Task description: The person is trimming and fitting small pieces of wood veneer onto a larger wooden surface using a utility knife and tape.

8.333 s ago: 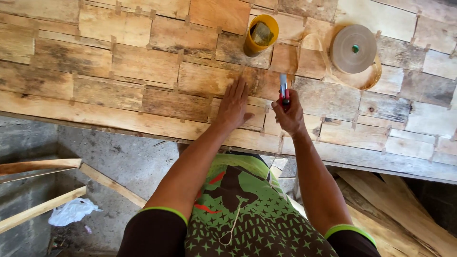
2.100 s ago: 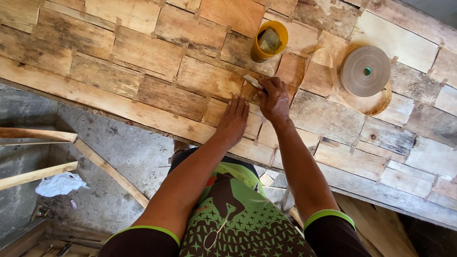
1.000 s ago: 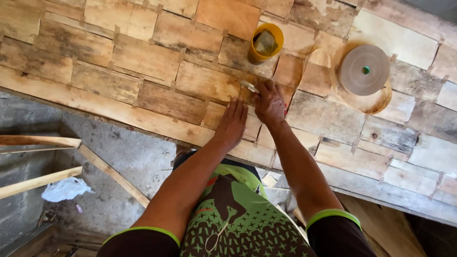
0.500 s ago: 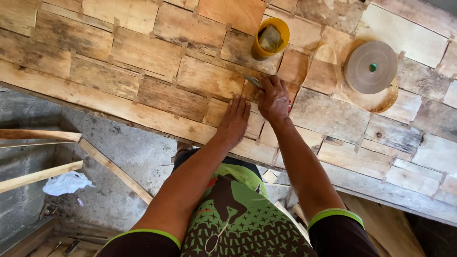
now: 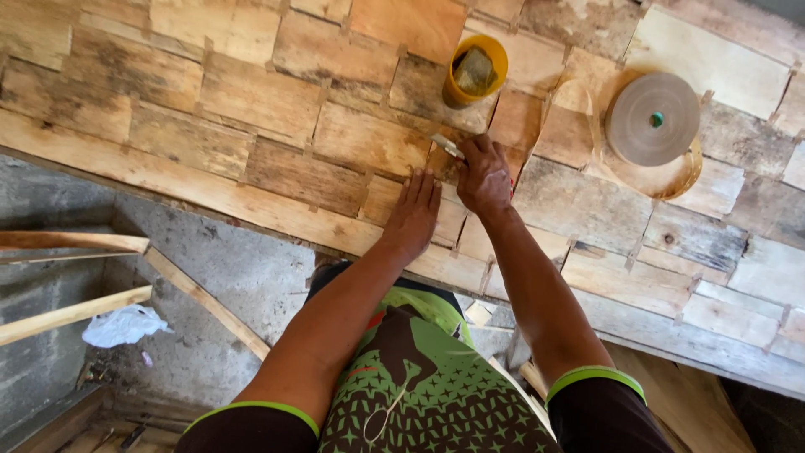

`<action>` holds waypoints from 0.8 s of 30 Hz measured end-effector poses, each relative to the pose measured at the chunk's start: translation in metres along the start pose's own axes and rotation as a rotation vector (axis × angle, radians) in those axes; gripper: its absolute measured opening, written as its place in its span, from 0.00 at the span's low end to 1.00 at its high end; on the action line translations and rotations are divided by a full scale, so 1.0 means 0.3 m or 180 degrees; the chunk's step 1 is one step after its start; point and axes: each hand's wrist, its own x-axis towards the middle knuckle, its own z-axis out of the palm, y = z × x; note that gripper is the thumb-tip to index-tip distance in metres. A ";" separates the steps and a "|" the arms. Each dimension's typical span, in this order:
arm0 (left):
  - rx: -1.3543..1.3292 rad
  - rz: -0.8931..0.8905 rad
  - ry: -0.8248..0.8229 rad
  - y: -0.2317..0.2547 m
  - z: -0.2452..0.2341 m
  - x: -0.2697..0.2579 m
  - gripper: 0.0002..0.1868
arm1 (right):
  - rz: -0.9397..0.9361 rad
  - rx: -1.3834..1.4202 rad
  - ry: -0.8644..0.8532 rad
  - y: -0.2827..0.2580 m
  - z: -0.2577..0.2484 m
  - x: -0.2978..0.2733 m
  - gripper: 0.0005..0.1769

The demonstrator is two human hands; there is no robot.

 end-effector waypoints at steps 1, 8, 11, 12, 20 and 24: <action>0.0029 -0.0002 0.0030 -0.009 -0.046 0.003 0.37 | -0.0021 -0.0001 0.0036 0.000 -0.001 0.028 0.18; -0.0493 0.0047 0.0091 0.005 -0.058 -0.013 0.39 | -0.0032 0.0049 -0.0022 0.020 0.012 -0.015 0.18; -0.0194 0.0024 0.0148 -0.025 -0.037 0.009 0.38 | -0.0018 0.0070 0.0049 0.013 0.019 0.034 0.17; -0.0048 0.0046 0.0188 -0.007 -0.007 -0.007 0.37 | 0.0066 0.0081 -0.0010 0.008 0.011 0.011 0.16; -0.0188 0.0029 -0.0094 0.008 -0.081 -0.010 0.40 | 0.0039 -0.0010 0.0028 0.004 0.012 -0.016 0.17; -0.0295 0.0081 0.0168 0.002 -0.048 -0.002 0.39 | 0.0088 0.0015 -0.0055 0.011 0.019 -0.041 0.17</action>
